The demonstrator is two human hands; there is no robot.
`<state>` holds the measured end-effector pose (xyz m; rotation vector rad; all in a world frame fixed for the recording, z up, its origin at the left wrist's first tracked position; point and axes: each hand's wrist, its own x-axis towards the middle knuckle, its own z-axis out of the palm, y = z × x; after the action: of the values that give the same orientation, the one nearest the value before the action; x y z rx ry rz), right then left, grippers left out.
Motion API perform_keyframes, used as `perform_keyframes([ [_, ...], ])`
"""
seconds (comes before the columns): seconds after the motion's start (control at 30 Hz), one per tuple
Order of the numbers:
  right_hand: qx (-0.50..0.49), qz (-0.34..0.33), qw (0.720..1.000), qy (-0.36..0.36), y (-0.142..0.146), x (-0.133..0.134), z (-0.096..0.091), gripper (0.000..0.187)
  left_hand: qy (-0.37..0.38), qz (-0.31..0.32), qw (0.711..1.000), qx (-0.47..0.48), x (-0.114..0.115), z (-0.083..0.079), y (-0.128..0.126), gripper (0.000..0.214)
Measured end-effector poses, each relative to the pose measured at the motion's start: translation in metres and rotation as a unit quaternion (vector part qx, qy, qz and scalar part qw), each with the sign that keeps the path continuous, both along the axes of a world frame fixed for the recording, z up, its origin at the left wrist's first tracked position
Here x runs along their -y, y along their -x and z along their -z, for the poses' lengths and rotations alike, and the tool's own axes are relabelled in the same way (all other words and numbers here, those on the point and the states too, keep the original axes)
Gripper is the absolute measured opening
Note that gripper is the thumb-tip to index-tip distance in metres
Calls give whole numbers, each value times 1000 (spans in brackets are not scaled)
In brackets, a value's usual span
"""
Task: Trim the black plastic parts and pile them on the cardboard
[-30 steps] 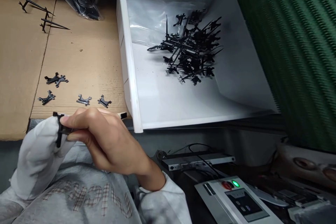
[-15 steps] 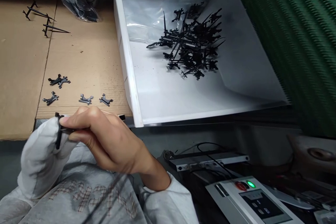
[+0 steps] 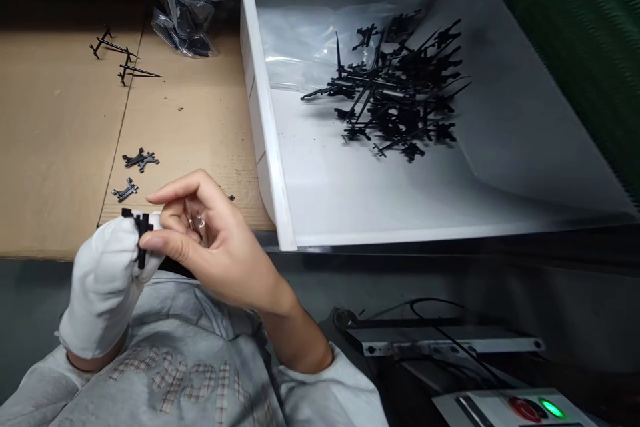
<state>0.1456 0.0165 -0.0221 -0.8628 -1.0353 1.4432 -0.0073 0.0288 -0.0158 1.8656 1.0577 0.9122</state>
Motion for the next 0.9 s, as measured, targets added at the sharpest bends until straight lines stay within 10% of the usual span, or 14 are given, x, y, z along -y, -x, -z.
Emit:
perform_keyframes([
  [0.17,-20,-24,999,30,-3,2,7,41,90,-46,987,128,0,-1,0,26],
  [0.53,6,-52,997,49,-3,8,15,42,70,-52,992,96,-10,7,17,27],
  [0.7,-40,27,993,103,-15,28,36,23,-73,-190,960,-195,-42,23,67,29],
  [0.9,-51,89,991,87,-17,34,43,11,-2,-164,847,-506,-66,30,79,34],
])
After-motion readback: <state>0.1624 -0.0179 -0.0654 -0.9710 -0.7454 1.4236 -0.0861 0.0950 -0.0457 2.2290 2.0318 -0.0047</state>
